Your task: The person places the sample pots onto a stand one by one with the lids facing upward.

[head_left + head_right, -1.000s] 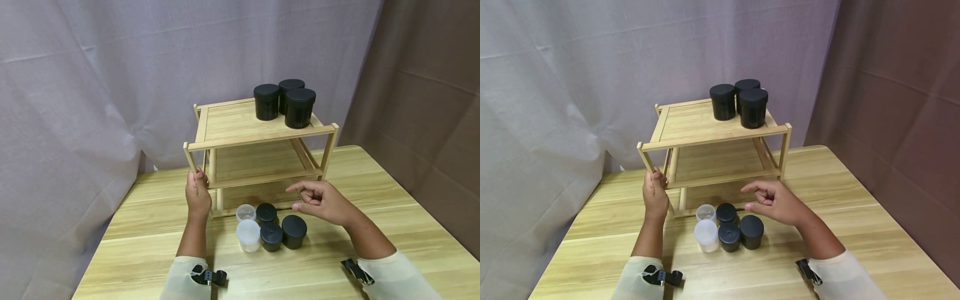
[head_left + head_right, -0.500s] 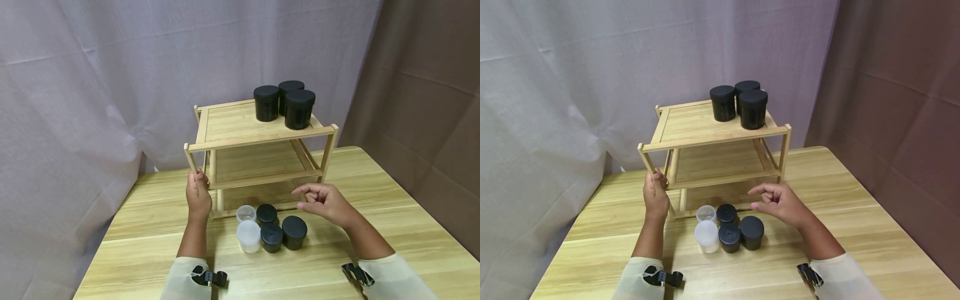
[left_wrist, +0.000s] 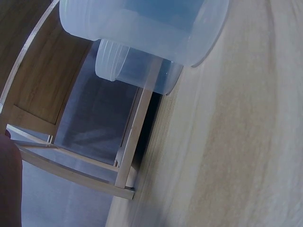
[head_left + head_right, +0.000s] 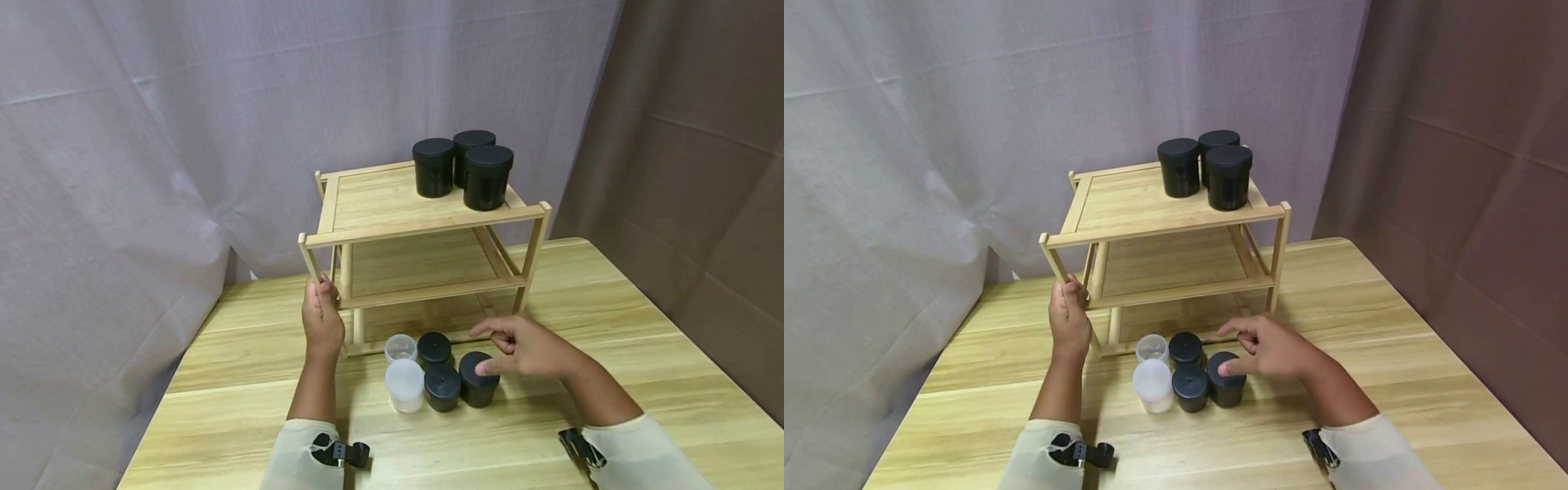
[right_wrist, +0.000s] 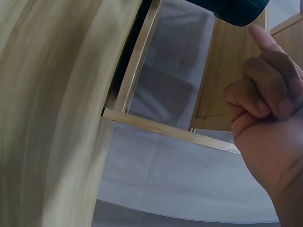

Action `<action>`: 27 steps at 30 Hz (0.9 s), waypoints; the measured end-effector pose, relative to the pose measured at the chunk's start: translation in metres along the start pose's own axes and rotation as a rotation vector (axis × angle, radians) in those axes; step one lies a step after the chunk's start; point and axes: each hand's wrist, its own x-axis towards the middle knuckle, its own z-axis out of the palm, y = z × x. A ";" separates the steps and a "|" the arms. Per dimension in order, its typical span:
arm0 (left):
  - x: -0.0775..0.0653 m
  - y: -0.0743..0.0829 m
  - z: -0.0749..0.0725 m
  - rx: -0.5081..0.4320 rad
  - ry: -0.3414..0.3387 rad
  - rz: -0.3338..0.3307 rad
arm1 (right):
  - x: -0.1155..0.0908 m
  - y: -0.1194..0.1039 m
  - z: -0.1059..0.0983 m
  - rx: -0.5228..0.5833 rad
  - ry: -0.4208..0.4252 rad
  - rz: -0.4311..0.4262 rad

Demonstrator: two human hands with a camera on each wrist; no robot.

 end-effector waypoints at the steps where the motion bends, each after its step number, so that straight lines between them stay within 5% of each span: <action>1: 0.000 0.000 0.000 0.001 0.001 -0.003 | 0.000 -0.001 0.000 -0.016 -0.009 0.013; 27: -0.001 0.001 -0.001 0.031 -0.006 -0.033 | -0.008 0.008 -0.007 0.082 -0.174 0.067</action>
